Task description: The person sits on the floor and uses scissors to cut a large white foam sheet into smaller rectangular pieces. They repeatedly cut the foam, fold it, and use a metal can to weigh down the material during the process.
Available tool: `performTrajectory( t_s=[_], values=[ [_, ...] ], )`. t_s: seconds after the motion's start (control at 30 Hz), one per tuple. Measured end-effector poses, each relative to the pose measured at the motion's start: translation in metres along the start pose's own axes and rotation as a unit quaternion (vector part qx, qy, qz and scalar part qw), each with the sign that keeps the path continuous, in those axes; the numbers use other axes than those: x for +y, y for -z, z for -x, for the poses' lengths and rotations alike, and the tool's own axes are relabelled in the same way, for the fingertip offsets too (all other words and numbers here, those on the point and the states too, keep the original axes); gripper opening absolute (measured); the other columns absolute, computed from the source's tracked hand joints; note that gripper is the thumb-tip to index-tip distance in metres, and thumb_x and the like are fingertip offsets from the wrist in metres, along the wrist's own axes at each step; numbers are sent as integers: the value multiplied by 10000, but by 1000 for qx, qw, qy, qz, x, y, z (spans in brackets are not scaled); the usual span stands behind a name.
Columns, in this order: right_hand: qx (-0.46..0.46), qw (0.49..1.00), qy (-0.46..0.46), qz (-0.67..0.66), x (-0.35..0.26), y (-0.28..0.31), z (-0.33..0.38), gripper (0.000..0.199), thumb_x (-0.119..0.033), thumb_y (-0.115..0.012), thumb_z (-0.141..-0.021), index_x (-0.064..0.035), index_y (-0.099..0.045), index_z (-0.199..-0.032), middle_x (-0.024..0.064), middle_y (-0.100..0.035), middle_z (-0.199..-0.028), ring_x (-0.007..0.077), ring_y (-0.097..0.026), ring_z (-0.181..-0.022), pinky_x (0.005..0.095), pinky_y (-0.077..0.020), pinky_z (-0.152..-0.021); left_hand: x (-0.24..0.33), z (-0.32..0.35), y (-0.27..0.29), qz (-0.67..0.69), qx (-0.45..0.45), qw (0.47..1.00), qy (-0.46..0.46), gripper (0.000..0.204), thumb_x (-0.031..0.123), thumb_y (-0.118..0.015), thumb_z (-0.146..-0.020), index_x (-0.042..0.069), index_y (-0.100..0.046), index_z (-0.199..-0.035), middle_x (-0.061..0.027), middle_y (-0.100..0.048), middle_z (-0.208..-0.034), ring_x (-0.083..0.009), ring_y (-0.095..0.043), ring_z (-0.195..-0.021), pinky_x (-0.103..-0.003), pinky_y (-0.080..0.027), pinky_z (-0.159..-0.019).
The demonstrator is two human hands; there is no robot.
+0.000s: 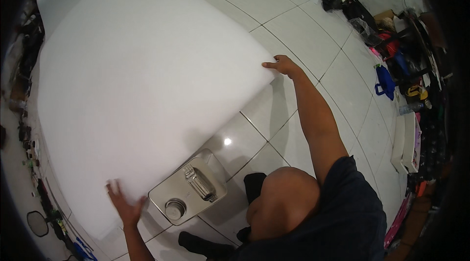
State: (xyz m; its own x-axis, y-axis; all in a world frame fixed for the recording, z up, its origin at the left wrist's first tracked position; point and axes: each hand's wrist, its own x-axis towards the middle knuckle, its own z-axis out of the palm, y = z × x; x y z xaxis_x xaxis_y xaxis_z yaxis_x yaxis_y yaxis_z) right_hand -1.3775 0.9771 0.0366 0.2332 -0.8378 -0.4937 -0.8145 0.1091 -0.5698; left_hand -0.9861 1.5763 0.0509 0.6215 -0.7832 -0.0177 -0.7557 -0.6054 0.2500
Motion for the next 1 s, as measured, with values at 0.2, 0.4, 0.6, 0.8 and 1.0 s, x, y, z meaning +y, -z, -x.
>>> performTrajectory(
  t_s=[0.2,0.4,0.6,0.8,1.0],
  values=[
    [-52,998,-41,17,-9,4,-7,1087,-570,-788,-688,47,-337,-1461,254,-432,-1436,400,-468,-1285,490,-414,-1041,-10,1,-48,-101,-75,986,-110,907,116,-720,-729,47,-265,-1510,-252,-147,-1584,-439,-134,-1465,-575,-120,-1183],
    [-40,997,-51,-30,5,3,-5,1045,-596,-772,-679,44,-404,-1419,221,-437,-1438,376,-447,-1309,500,-426,-1028,-18,8,-66,-110,-38,985,-128,871,35,-643,-718,37,-270,-1506,-245,-164,-1583,-433,-162,-1461,-577,-123,-1183],
    [-60,996,-62,-25,9,0,-6,1051,-674,-725,-691,62,-436,-1384,221,-455,-1418,360,-443,-1313,474,-444,-1022,-3,3,-55,-110,-49,985,-124,789,108,-627,-770,44,-314,-1492,-244,-209,-1570,-432,-210,-1446,-577,-147,-1176],
    [-49,997,-42,37,3,-4,-17,1084,-719,-695,-696,93,-441,-1368,263,-496,-1359,357,-545,-1191,454,-485,-954,-12,8,-71,-119,2,986,-120,821,371,-692,-815,61,-336,-1487,-245,-247,-1557,-434,-236,-1437,-579,-155,-1171],
    [78,993,-2,93,28,-6,-31,1192,-727,-707,-686,161,-356,-1400,294,-516,-1335,353,-593,-1113,419,-489,-916,-14,5,-75,-84,6,990,-115,829,457,-711,-800,91,-390,-1471,-248,-282,-1543,-434,-249,-1434,-602,-183,-1152]
  ],
)
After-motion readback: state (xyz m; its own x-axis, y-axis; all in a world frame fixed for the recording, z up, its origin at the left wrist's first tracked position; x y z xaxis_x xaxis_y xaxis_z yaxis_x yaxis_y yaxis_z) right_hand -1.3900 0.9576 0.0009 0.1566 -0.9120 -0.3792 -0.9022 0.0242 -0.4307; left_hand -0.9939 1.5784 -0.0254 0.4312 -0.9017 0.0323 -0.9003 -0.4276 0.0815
